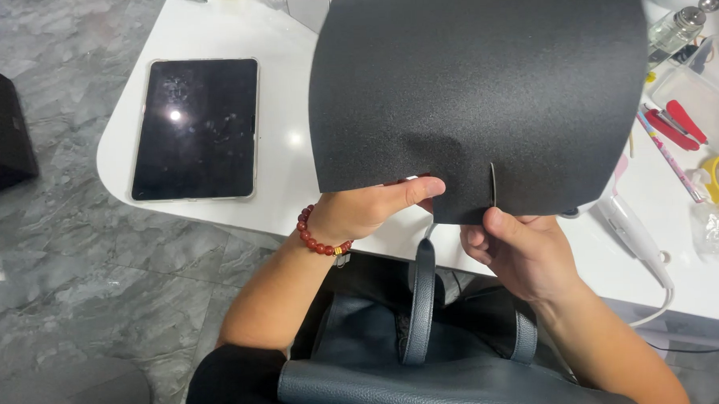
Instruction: Repairing the edge of a leather handbag handle using a hair dryer, scissors, and sandpaper.
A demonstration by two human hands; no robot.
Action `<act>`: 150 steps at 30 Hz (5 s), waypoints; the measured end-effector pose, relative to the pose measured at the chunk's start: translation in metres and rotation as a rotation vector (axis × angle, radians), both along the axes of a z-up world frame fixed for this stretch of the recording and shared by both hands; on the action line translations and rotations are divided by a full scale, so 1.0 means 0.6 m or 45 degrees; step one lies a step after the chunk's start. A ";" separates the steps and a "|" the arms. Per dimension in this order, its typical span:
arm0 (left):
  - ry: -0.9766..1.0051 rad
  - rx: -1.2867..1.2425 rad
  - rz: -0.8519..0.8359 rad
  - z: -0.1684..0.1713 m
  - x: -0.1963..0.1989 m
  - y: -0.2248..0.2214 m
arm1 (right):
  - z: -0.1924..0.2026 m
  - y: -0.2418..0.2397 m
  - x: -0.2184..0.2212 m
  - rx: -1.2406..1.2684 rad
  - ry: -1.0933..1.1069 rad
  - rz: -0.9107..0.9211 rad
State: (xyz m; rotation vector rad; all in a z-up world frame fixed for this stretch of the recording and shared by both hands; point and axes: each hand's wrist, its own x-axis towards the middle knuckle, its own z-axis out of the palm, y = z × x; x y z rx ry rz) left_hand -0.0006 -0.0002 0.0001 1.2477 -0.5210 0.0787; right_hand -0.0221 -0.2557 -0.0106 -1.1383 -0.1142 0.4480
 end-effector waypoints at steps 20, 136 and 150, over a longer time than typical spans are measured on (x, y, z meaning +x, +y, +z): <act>-0.029 -0.614 -0.326 -0.135 0.012 0.067 | -0.004 -0.056 0.038 -0.459 -0.048 0.045; 0.121 -0.259 0.318 -0.317 -0.060 -0.083 | 0.000 0.070 0.070 -0.039 0.104 -0.094; 0.054 -0.728 0.121 -0.214 -0.033 -0.053 | -0.001 0.063 0.080 -0.178 0.056 0.017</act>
